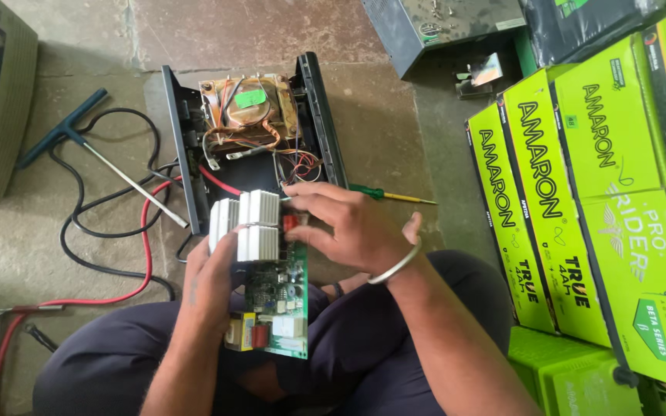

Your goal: The person removes a red component from a circuit board using a screwdriver, then places it back. They handle the circuit board and the casing of an electronic device, manipulating wires and components.

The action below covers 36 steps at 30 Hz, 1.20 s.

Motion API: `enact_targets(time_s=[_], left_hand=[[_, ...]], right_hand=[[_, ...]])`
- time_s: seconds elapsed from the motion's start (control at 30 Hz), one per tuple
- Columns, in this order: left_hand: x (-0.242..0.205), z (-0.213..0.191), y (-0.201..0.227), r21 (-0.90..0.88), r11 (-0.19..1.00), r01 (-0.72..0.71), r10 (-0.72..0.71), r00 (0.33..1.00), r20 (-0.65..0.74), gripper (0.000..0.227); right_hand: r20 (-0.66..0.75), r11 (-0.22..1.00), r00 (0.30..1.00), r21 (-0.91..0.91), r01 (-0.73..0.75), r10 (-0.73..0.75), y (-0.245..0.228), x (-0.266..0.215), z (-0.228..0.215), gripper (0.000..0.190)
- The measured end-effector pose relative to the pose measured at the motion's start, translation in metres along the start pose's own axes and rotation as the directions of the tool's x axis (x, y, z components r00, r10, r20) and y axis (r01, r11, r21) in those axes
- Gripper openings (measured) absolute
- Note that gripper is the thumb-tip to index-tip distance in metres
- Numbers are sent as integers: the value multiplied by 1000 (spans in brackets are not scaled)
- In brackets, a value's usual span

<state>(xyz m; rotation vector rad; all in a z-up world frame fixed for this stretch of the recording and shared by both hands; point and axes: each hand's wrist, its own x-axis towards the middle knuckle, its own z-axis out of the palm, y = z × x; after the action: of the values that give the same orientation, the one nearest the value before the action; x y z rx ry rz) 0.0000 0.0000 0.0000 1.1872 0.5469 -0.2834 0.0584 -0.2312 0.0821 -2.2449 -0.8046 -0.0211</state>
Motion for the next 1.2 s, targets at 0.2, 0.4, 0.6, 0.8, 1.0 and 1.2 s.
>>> enact_targets(time_s=[0.2,0.4,0.6,0.8,1.0,1.2], left_hand=[[-7,7,23,95,995,31,-30,999,-12,38],[5,3,8,120,992,32,-23,997,-77,38],[13,-7,-4,145,989,-4,17,996,-92,38],[10,-8,-8,199,976,-94,111,991,-72,37],[6,-8,-4,261,955,-144,164,985,-58,37],[2,-5,-1,272,953,-133,163,983,-88,38]], right_hand=[[-14,981,995,-168,-101,100,-3,0,18,39],[-44,990,992,-70,-121,118,13,-2,46,36],[-78,998,995,27,-55,57,24,-2,56,33],[-67,995,994,55,-85,89,21,-4,55,33],[-98,993,990,67,-98,105,17,-5,56,36],[-159,997,985,24,-67,70,18,-7,62,38]])
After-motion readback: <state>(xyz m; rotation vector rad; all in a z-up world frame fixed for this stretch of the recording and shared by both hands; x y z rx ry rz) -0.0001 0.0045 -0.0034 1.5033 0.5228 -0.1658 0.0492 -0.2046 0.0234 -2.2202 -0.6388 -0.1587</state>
